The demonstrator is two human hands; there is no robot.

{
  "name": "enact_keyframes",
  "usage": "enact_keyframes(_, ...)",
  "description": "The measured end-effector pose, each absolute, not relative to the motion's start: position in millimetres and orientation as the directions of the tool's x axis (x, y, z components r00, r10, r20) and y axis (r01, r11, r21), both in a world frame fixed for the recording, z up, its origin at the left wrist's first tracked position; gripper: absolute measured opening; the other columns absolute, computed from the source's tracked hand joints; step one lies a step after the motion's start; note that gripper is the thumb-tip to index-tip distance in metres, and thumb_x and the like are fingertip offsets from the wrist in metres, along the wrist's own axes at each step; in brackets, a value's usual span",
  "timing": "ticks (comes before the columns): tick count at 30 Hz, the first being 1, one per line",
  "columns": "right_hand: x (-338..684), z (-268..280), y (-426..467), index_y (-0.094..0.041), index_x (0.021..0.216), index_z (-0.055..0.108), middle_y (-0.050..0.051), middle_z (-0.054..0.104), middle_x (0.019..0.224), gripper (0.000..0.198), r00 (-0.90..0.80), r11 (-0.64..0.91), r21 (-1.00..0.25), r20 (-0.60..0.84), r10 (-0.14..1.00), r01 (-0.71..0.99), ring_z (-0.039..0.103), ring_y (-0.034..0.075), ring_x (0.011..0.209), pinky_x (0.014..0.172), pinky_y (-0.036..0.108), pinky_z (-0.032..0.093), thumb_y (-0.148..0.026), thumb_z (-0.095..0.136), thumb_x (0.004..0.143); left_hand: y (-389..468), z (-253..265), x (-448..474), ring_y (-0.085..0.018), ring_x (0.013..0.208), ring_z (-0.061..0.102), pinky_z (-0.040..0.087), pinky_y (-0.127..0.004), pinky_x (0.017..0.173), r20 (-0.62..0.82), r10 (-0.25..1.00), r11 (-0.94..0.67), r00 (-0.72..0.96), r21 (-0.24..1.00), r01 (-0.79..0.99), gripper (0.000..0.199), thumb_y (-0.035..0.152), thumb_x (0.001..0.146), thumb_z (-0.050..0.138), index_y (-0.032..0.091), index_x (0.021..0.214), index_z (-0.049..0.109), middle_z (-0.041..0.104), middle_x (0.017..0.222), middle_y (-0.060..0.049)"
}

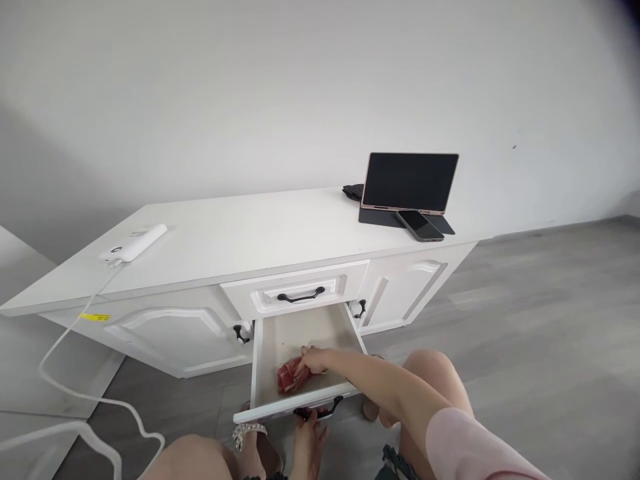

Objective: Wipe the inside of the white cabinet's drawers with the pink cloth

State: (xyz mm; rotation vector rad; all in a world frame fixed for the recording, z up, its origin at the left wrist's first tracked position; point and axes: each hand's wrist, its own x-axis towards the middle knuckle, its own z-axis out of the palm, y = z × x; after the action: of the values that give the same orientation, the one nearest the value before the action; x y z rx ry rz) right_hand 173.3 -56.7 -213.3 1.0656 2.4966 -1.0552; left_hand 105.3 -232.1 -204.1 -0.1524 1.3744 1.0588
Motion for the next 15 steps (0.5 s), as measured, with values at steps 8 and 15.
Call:
enact_keyframes(8,220,-213,-51,-0.030,0.103,0.076,0.003,0.060,0.103,0.053,-0.794,0.587,-0.535,-0.431,0.429,0.608,0.054,0.015,0.073,0.074,0.026,0.044,0.001,0.059,0.064,-232,-208,104,-0.027,0.102,0.064,0.050,-0.039,0.080,-0.838,0.522,0.596,-0.162,0.493,-0.634,0.015,0.019,0.071,0.057,0.027,0.073,0.045,0.069,0.078,-0.005)
enact_keyframes(15,255,-213,-5,-0.035,0.105,0.075,0.005,0.062,0.113,0.040,-0.676,0.486,-0.506,-0.311,0.668,0.713,0.058,0.022,0.096,0.086,0.030,0.043,-0.011,0.064,0.075,-228,-217,104,-0.026,0.103,0.065,0.051,-0.042,0.086,-0.846,0.498,0.653,-0.190,0.510,-0.560,0.015,0.022,0.072,0.055,0.029,0.072,0.041,0.072,0.078,-0.004)
